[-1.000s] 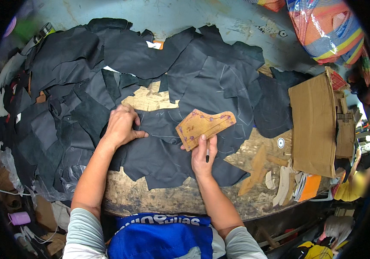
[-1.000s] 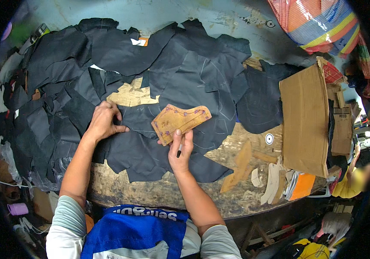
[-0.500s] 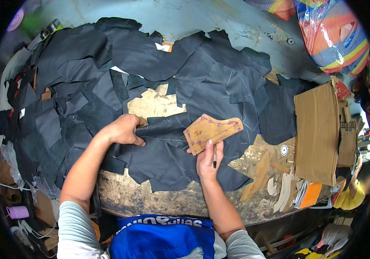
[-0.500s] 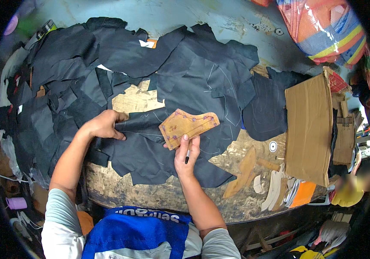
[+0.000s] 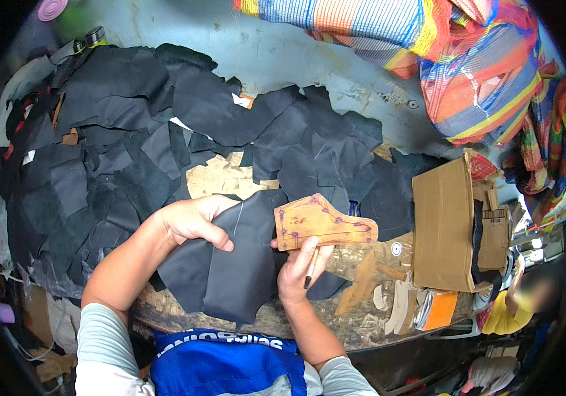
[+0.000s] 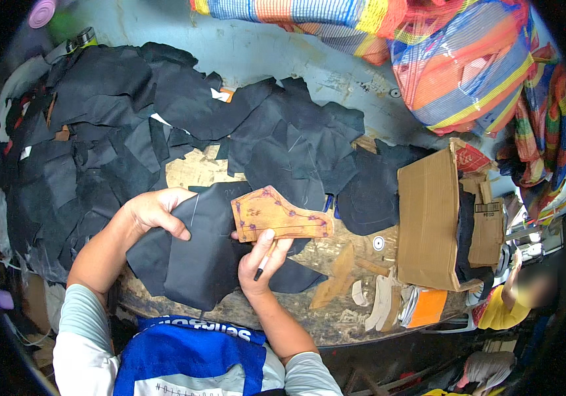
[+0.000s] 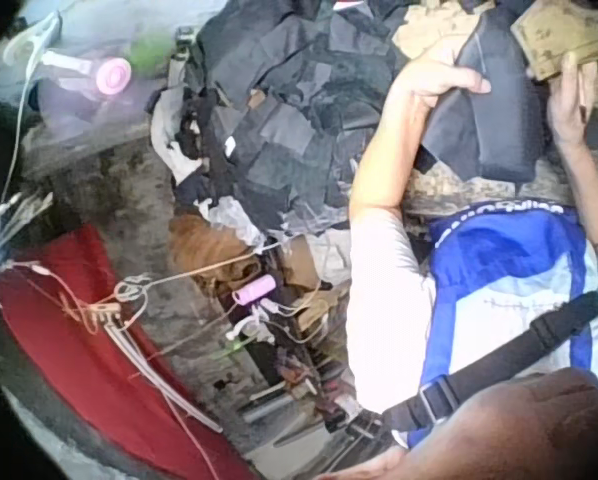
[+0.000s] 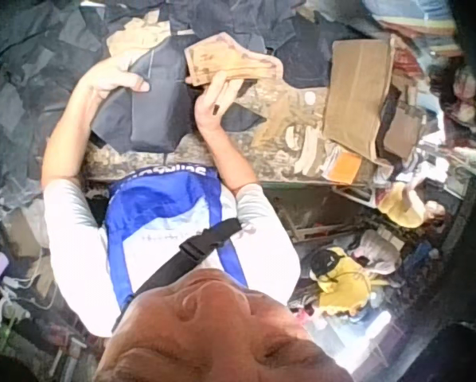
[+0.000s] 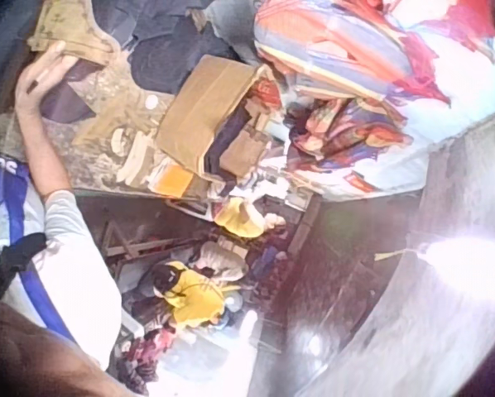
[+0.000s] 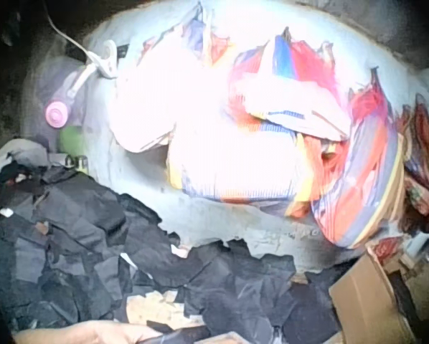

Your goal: The person lays out black fabric pieces on a work table, places cardboard templates on the fabric, and uses a white marking pen to trace the template outlines onto the fabric. The person repeatedly repositions templates and fabric pieces to mark multiple sections.

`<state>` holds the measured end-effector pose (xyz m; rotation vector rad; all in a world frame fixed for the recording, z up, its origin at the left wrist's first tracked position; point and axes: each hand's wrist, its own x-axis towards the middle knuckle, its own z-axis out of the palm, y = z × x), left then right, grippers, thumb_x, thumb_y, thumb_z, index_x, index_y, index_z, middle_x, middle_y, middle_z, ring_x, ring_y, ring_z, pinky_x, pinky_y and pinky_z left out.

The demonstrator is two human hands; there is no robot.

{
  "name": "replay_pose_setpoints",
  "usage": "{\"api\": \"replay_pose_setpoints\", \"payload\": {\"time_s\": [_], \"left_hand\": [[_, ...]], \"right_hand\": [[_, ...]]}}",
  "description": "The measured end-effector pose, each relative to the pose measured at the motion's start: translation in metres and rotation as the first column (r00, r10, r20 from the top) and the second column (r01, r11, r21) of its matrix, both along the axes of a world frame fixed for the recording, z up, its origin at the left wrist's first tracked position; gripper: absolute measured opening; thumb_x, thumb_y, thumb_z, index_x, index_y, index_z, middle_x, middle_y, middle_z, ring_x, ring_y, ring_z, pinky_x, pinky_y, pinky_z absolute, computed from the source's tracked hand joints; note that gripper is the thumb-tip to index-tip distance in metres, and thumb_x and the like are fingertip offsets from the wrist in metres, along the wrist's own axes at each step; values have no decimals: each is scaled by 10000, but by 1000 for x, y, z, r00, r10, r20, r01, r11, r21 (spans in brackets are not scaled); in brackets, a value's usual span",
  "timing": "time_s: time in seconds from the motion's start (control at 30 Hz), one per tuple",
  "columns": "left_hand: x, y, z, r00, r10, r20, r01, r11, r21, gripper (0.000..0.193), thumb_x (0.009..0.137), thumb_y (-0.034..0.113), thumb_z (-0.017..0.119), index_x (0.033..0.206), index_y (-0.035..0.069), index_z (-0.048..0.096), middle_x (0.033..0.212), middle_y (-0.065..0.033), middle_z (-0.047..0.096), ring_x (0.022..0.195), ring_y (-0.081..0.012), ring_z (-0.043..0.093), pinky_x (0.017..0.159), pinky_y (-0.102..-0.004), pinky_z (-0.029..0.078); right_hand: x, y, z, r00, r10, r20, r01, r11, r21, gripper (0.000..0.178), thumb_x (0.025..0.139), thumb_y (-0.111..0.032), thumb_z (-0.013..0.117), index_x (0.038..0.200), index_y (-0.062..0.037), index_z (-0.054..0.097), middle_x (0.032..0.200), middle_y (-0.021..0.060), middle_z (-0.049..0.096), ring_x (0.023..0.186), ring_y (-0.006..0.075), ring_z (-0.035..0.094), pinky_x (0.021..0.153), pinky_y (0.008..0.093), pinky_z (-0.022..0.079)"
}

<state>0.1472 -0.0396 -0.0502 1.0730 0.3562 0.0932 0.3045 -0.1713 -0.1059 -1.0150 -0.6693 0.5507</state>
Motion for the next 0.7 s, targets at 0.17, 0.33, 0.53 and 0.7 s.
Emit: {"api": "replay_pose_setpoints", "payload": {"time_s": [0.17, 0.33, 0.53, 0.7], "left_hand": [[-9, 1, 3, 1000, -22, -10, 22, 1000, -4, 517, 636, -82, 634, 1143, -58, 537, 1020, -93, 642, 908, -144, 606, 832, -279, 479], [-13, 10, -5, 998, -56, -16, 56, 997, -46, 564, 639, -100, 601, 1194, -66, 506, 1063, -110, 629, 931, -153, 610, 852, -287, 477], [-24, 16, -15, 997, -63, 49, 66, 995, -74, 594, 632, -96, 609, 1214, -62, 494, 1100, -123, 611, 972, -163, 596, 866, -286, 470], [-36, 16, -25, 995, -89, 49, 93, 990, -105, 625, 627, -98, 619, 1234, -59, 477, 1123, -121, 601, 996, -166, 588, 882, -298, 462]], "right_hand": [[-2, -5, -8, 979, -145, 144, 190, 905, -381, 353, 905, -88, 449, 1195, 83, 344, 1101, 300, 443, 898, 330, 531, 675, 358, 508], [9, 13, -1, 928, -186, 322, 227, 969, -95, 322, 915, -145, 436, 1167, 27, 328, 892, 156, 477, 639, 205, 482, 573, 281, 426], [2, 26, 19, 840, -162, 517, 201, 979, -19, 417, 785, 8, 464, 1163, 124, 331, 1063, 225, 451, 904, 336, 480, 875, 340, 379], [-8, 27, 21, 916, -151, 372, 192, 979, -76, 280, 822, -25, 458, 1070, 82, 385, 928, 167, 474, 822, 272, 491, 753, 313, 405]]}}
